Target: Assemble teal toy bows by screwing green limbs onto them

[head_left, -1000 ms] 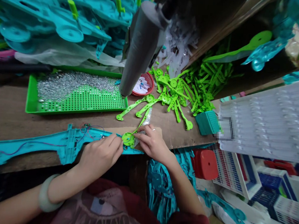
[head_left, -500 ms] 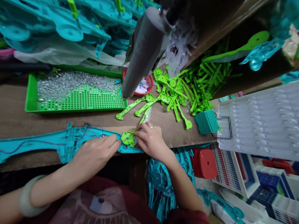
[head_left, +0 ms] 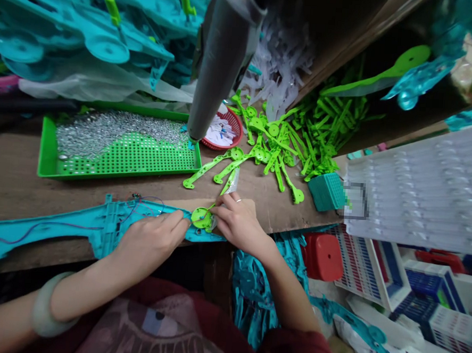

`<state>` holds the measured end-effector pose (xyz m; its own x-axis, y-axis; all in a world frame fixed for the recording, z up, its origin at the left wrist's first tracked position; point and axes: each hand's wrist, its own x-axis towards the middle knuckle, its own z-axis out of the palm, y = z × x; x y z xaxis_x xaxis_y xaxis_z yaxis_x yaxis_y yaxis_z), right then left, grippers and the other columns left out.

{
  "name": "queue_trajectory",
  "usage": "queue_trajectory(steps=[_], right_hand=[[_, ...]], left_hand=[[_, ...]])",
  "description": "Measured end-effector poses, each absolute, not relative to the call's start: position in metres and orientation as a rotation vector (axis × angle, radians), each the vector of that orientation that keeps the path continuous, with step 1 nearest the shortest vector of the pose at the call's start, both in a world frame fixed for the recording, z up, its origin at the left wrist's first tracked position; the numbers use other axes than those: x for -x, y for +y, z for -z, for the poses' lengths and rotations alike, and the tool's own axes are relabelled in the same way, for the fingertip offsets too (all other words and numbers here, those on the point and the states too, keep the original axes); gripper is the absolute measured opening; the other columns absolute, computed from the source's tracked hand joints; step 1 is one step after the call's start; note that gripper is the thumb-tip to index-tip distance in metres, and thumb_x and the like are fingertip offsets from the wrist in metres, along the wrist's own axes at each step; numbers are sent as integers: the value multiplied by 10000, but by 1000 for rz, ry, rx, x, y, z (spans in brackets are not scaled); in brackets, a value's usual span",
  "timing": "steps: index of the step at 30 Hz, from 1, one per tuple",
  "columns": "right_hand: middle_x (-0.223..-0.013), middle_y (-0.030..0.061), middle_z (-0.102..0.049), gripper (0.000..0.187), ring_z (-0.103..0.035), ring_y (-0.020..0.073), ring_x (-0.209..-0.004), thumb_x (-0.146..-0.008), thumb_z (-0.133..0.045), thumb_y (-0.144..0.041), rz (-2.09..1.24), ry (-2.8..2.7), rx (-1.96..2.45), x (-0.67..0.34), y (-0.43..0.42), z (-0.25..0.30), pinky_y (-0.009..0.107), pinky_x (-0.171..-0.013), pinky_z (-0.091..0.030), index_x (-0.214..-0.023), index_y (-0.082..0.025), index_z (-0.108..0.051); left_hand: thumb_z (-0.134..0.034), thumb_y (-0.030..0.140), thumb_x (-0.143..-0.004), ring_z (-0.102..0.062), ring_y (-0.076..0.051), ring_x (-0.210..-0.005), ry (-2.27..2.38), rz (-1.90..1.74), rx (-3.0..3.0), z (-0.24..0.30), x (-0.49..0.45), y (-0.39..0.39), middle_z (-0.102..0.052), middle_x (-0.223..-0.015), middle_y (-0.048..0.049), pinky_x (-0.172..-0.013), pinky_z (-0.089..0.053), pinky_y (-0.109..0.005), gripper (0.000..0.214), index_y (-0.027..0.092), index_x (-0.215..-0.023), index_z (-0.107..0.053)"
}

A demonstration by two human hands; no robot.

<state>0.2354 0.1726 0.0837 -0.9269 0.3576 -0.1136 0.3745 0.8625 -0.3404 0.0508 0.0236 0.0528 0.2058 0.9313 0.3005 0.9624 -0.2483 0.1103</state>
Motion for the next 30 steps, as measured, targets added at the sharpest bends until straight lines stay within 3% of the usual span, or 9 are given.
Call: queue_trajectory(steps=[6, 11, 19, 24, 27, 30], right_hand=[[-1084, 126, -606, 170, -451, 279, -1032, -951, -551, -162, 416, 3036, -584, -235, 169, -82, 418, -837, -471, -1027, -169, -702], [-1165, 135, -615, 259, -449, 281, -1079, -992, -470, -145, 302, 3155, -414, -232, 148, -86, 436, -903, -449, -1187, -165, -639], [-1101, 138, -612, 231, -483, 283, -996, -972, -508, -215, 194, 3124, -459, -221, 127, -74, 446, -882, -416, -1150, -130, -628], [-1095, 134, -595, 204, -479, 290, -1008, -957, -543, -222, 216, 3059, -443, -218, 132, -79, 453, -877, -410, -1102, -120, -643], [-1103, 131, -585, 196, -474, 289, -1014, -957, -543, -231, 221, 3039, -418, -215, 132, -81, 446, -862, -411, -1077, -120, -651], [-1090, 131, -582, 195, -467, 291, -1033, -966, -525, -234, 220, 3037, -397, -212, 129, -83, 442, -867, -412, -1048, -121, -660]], left_hand=[[-478, 54, -908, -643, -232, -606, -2276, 262, 2340, -60, -53, 36, -630, -755, -56, -462, -292, -300, 244, 187, -806, -657], [-468, 1, -861, -675, -251, -625, -2386, 28, 2421, -75, -56, 52, -683, -805, -92, -470, -328, -305, 260, 144, -865, -684], [-469, -24, -836, -702, -258, -635, -2293, -38, 2458, -81, -52, 51, -672, -758, -83, -455, -329, -289, 249, 157, -778, -630], [-468, -36, -852, -694, -229, -675, -2085, 49, 2509, -64, -45, 34, -680, -822, -75, -532, -426, -293, 288, 157, -894, -677], [-451, 54, -952, -677, -211, -688, -1779, 280, 2452, -50, -41, 20, -665, -816, -65, -556, -441, -303, 295, 129, -1115, -684], [-426, 284, -1043, -639, -205, -628, -1612, 365, 2390, -40, -40, 12, -621, -745, -55, -521, -411, -324, 356, 70, -1193, -669]])
